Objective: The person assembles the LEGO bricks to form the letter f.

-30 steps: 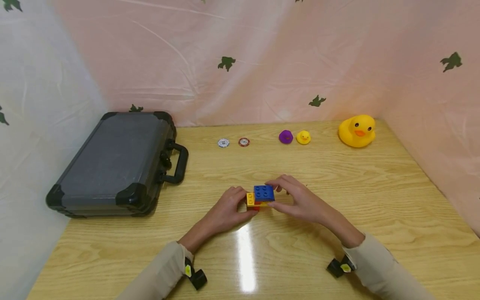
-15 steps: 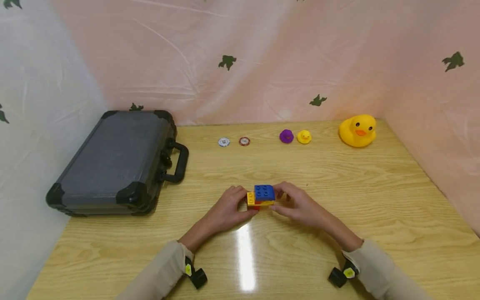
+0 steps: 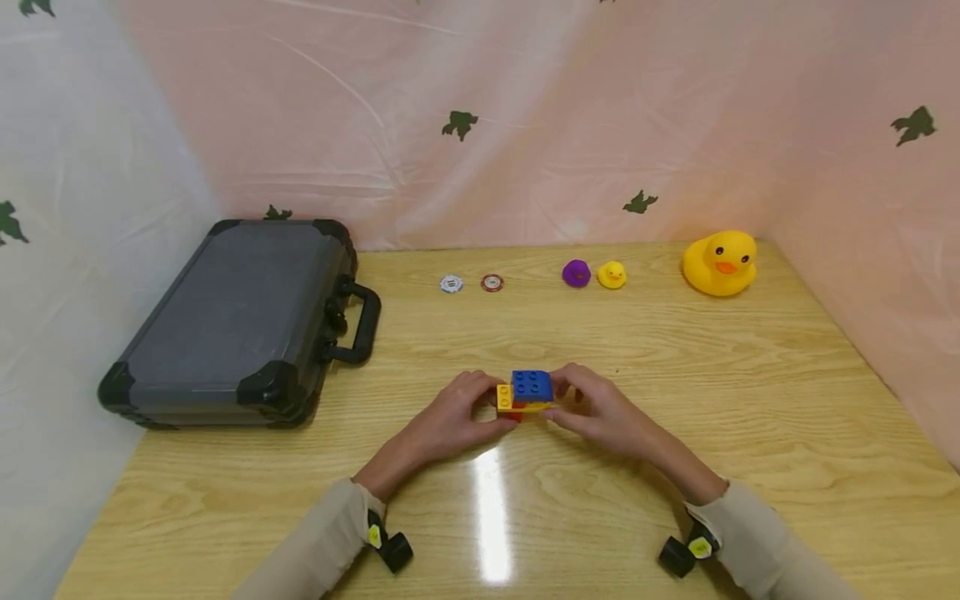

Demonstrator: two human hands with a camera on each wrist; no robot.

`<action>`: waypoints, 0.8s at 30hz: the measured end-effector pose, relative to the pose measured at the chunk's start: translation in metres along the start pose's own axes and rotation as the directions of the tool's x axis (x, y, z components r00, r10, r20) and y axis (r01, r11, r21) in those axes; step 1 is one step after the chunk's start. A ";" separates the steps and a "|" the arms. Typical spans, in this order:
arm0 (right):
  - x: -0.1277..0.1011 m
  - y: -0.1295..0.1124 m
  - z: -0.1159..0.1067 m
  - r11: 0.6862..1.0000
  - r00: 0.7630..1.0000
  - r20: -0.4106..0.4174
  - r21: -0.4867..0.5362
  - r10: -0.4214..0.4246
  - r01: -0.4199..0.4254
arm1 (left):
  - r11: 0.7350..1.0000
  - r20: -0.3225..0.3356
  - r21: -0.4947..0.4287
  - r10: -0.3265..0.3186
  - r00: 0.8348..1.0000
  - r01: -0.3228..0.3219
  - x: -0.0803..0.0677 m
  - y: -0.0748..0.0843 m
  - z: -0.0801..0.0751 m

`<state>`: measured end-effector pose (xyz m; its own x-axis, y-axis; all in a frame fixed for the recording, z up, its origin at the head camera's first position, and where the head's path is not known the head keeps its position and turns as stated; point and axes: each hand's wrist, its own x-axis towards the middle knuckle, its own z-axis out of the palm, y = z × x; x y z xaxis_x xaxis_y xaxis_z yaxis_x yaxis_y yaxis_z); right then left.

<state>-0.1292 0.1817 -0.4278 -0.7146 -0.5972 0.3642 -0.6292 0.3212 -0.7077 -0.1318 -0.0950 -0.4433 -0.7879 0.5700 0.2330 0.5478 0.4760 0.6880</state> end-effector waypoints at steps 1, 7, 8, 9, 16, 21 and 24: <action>0.000 0.000 0.000 1.000 1.000 0.000 0.001 -0.002 0.002 | 1.000 0.003 -0.014 -0.002 1.000 0.002 0.000 0.000 -0.001; 0.001 -0.001 0.000 1.000 1.000 0.000 0.002 0.001 -0.001 | 1.000 -0.039 -0.029 -0.003 0.999 0.002 -0.006 0.000 -0.007; 0.001 -0.001 0.000 1.000 1.000 0.000 0.001 0.003 -0.003 | 1.000 -0.054 -0.027 0.006 0.999 -0.007 -0.006 0.000 -0.007; 0.001 -0.001 0.001 1.000 1.000 0.000 0.000 0.008 -0.008 | 1.000 -0.068 -0.024 0.016 0.998 -0.018 -0.007 -0.001 -0.008; 0.000 -0.001 0.001 1.000 1.000 0.004 -0.010 0.025 -0.025 | 0.996 -0.134 -0.019 0.082 0.988 -0.085 -0.009 -0.001 -0.010; 0.000 -0.001 0.000 0.999 1.000 -0.003 -0.021 0.027 -0.027 | 0.995 -0.149 -0.019 0.097 0.984 -0.101 -0.009 0.001 -0.010; 0.000 -0.002 0.001 0.999 0.999 -0.010 -0.021 0.038 -0.038 | 0.994 -0.163 -0.011 0.107 0.981 -0.110 -0.008 0.001 -0.010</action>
<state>-0.1280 0.1807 -0.4270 -0.7410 -0.5770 0.3434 -0.6077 0.3589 -0.7084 -0.1271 -0.1054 -0.4377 -0.7601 0.5005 0.4145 0.6282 0.4028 0.6656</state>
